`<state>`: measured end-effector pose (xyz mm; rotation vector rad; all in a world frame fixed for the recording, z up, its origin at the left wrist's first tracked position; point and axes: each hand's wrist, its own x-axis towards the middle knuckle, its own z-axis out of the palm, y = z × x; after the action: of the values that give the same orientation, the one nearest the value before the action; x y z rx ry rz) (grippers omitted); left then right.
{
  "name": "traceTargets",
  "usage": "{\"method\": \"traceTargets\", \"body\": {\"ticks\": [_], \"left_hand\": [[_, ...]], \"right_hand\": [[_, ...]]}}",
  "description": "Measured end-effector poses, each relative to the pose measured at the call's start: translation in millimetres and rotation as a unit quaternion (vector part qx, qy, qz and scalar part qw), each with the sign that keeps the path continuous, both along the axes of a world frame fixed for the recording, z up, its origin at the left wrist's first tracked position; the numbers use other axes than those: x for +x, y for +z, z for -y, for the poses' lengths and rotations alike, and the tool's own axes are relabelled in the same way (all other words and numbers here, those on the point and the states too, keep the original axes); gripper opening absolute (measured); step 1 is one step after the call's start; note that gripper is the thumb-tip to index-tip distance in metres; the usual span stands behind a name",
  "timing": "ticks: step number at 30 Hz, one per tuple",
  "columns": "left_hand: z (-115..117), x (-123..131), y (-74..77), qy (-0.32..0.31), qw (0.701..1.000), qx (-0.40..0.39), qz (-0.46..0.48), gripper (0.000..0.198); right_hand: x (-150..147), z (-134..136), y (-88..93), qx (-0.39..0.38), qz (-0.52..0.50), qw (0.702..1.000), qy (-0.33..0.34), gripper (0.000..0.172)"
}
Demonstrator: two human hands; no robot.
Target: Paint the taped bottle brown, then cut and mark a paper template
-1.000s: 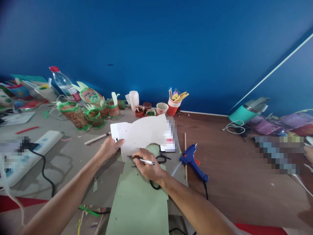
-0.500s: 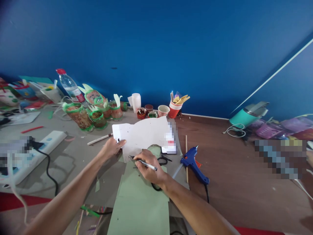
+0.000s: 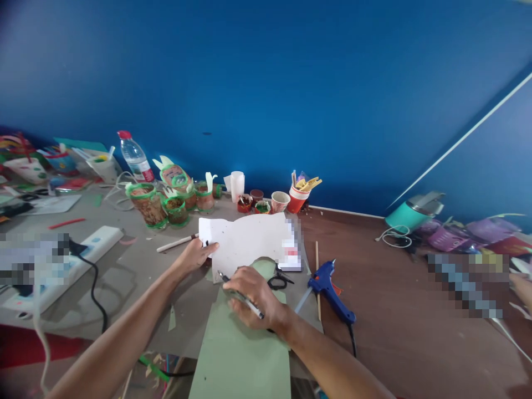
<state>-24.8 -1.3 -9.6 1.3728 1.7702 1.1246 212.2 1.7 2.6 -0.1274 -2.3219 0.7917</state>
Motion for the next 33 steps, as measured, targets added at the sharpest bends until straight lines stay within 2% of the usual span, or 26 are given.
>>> {"method": "traceTargets", "body": {"ticks": [5, 10, 13, 17, 24, 26, 29, 31, 33], "left_hand": [[3.8, 3.3, 7.5, 0.006, 1.0, 0.014, 0.023, 0.028], [4.7, 6.1, 10.9, 0.017, 0.998, 0.02, 0.055, 0.026], [4.6, 6.8, 10.6, 0.025, 0.997, 0.018, 0.073, 0.028], [5.3, 6.6, 11.0, 0.038, 0.995, 0.02, 0.087, 0.027], [9.4, 6.0, 22.6, 0.054, 0.992, 0.016, 0.115, 0.029], [9.5, 5.4, 25.8, 0.053, 0.99, 0.019, 0.128, 0.029], [8.2, 4.9, 27.9, 0.049, 0.984, 0.033, 0.165, 0.031], [6.9, 5.4, 28.2, 0.052, 0.981, 0.038, 0.185, 0.032], [5.8, 6.5, 28.1, 0.057, 0.98, 0.035, 0.189, 0.031]], "right_hand": [[-4.8, 11.3, 9.1, 0.122, 0.066, 0.987, 0.08, 0.027], [-5.7, 22.0, 24.4, 0.179, 0.146, 0.966, 0.115, 0.032], [-9.0, 29.2, 28.8, 0.193, 0.2, 0.954, 0.111, 0.038], [-21.1, 40.4, 25.1, 0.217, 0.254, 0.939, 0.087, 0.049], [-43.5, 52.8, 23.6, 0.233, 0.28, 0.931, 0.032, 0.093], [-46.0, 54.4, 24.7, 0.224, 0.277, 0.934, 0.019, 0.099], [-42.8, 53.5, 23.7, 0.204, 0.24, 0.949, 0.008, 0.093], [-33.8, 48.9, 22.5, 0.178, 0.209, 0.962, -0.004, 0.074], [-19.0, 40.8, 22.4, 0.134, 0.193, 0.971, -0.042, 0.046]]}}
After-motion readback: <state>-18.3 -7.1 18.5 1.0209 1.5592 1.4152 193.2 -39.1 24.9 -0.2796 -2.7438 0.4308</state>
